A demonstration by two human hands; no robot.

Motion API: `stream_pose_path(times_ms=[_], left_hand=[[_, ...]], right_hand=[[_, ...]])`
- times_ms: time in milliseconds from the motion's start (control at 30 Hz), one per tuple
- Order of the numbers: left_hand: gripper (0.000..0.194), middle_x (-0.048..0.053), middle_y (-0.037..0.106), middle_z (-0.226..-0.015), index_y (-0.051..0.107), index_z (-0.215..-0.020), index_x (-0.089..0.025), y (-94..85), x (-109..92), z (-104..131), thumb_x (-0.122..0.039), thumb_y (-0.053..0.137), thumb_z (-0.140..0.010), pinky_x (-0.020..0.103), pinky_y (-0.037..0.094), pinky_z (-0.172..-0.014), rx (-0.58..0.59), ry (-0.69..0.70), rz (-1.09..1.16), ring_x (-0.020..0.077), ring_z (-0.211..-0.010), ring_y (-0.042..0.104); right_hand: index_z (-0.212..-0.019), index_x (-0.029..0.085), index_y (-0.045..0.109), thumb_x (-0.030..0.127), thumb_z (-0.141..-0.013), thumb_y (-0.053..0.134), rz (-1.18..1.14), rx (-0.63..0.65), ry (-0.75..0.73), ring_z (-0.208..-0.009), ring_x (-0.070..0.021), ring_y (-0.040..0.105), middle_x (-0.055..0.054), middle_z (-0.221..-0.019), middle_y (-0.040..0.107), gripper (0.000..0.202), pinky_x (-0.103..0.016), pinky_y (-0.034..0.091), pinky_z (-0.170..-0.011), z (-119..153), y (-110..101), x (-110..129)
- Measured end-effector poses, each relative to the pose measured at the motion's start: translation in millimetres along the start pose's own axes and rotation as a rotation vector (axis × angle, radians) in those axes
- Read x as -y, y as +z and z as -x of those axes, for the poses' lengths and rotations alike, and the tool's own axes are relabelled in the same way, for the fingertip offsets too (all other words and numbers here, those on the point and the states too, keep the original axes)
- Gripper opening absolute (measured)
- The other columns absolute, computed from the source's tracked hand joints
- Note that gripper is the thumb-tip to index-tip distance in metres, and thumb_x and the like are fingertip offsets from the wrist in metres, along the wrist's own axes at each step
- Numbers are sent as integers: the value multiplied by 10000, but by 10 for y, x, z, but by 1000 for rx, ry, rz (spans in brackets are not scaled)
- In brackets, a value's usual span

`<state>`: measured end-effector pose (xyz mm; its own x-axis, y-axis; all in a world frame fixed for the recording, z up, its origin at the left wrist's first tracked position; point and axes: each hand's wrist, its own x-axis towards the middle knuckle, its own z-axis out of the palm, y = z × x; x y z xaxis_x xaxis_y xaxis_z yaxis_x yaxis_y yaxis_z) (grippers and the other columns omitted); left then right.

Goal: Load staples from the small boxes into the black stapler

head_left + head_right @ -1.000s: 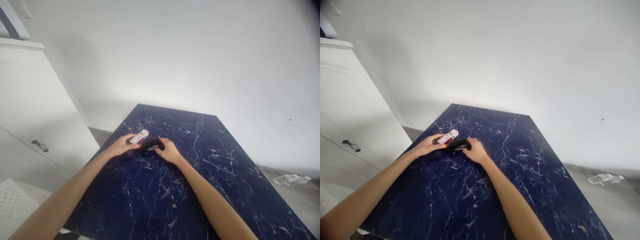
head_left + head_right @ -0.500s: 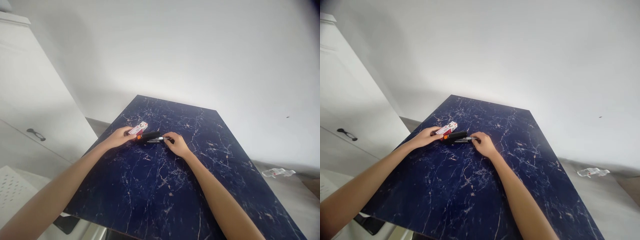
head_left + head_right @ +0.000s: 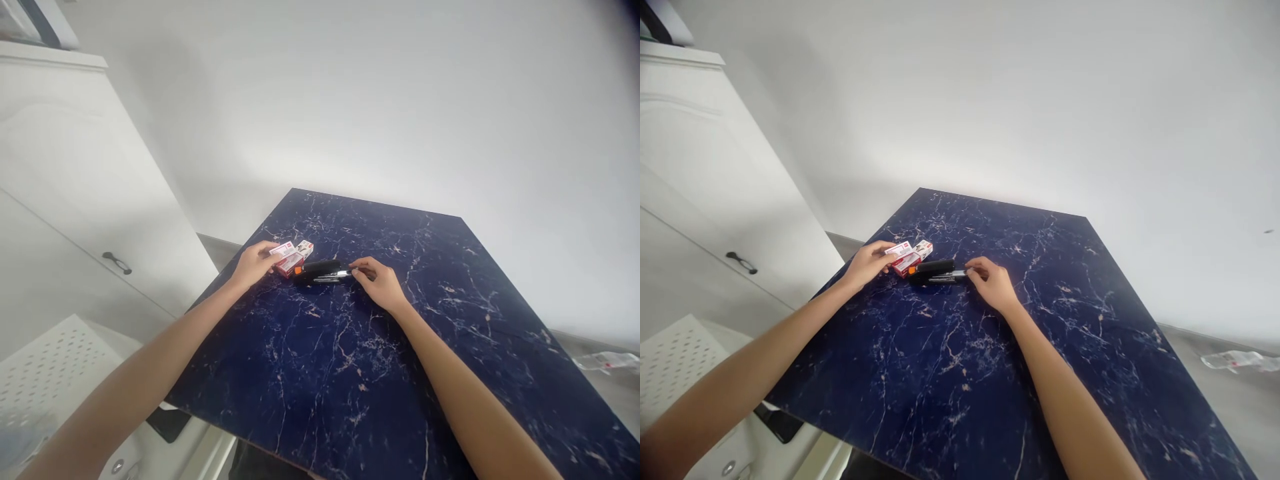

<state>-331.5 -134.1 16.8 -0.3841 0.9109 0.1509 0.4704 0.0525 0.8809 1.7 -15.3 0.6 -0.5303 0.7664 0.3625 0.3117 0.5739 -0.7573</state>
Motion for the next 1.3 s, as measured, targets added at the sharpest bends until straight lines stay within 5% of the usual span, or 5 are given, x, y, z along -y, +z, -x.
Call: stream_pose_path(times_ms=[333, 533, 800, 1067, 1300], left_hand=[[348, 125, 713, -1187, 771, -1070, -214, 23, -50, 15, -417, 511, -959, 541, 347, -1134, -115, 173, -491, 340, -1198, 569], [360, 102, 711, -1260, 803, -1090, -248, 114, -189, 125, -453, 534, -965, 563, 328, -1137, 61, 381, -545, 386, -1294, 471], [372, 131, 706, -1268, 774, -1105, -200, 57, -209, 121, -450, 537, -966, 537, 408, -1071, 73, 363, -627, 390, -1246, 526], [531, 104, 707, -1252, 548, -1420, -251, 37, -340, 208, -505, 581, -955, 391, 592, -770, -4, 93, 26, 247, -889, 720], [608, 166, 588, -1466, 540, -1484, -138, 53, -392, 170, -284, 644, -902, 448, 567, -971, 270, -11, 549, 320, -1222, 642]], right_hand=[[-1125, 225, 663, 463, -867, 722, -309, -158, 165, -1079, -262, 728, -103, -1143, 772, 356, -463, 562, -1008, -60, -1, -105], [-1115, 232, 686, 462, -869, 722, -275, -110, 198, -1046, -253, 733, -91, -1118, 778, 339, -459, 554, -1009, -86, -22, -130], [-1110, 236, 700, 472, -880, 705, -228, -102, 208, -1037, -265, 735, -90, -1111, 778, 330, -482, 558, -1001, -90, -3, -161], [-1136, 253, 700, 490, -882, 700, -217, -124, 207, -1017, -265, 743, -81, -1111, 776, 348, -479, 571, -983, -93, 19, -224], [-1113, 250, 728, 518, -873, 693, -148, -111, 205, -972, -269, 746, -80, -1065, 776, 361, -454, 590, -921, -83, 13, -212]])
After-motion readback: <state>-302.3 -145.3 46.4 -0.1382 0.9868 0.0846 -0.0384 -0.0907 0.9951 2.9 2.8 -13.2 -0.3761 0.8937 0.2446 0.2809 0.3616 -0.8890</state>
